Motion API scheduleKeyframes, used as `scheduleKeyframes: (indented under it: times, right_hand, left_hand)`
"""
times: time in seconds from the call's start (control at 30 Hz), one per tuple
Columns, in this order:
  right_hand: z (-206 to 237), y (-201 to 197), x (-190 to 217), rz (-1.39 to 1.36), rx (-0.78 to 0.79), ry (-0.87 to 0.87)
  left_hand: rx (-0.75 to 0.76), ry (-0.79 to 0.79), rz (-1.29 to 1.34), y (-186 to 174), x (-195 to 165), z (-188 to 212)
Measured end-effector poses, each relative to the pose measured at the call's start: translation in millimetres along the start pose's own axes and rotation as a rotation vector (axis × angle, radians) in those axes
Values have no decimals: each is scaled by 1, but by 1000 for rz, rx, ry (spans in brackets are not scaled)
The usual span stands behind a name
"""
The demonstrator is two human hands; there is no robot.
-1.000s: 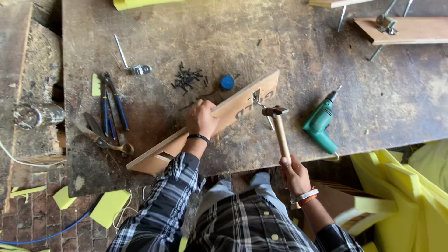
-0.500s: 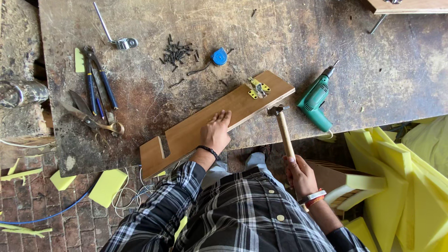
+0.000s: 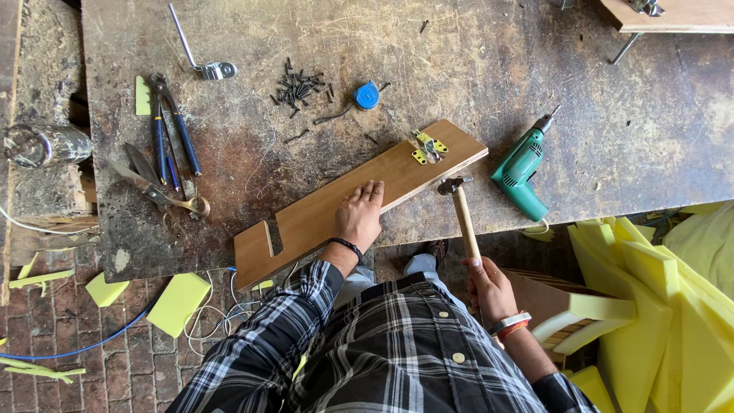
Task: The person attaches metal hinges to a wooden board using a cordless drill and a hammer. They then use a nail gun to secure the hinge further and inspect the assembled piece.
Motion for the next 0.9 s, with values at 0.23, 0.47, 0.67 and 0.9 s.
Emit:
scheduleKeyframes:
  times: [0.23, 0.47, 0.67, 0.9]
  right_hand:
    - [7, 5, 5, 55, -9, -8]
    - [7, 2, 28, 883, -201, -277]
    - [-12, 37, 46, 887, -79, -367]
    - [-22, 60, 55, 467, -20, -518]
  left_hand:
    - [218, -130, 165, -36, 13, -11]
    - [216, -225, 283, -70, 81, -55]
    - [124, -164, 269, -63, 100, -66]
    - [194, -177, 268, -64, 105, -69]
Point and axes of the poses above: each hand's wrist, its own z-axis away from the middle knuckle, its own y-axis out of the palm, x = y × z, the point moved 2 cm from there along -z, towards the middle knuckle, and after that the axes turned 5 degrees about x, right-handed, at the moved point
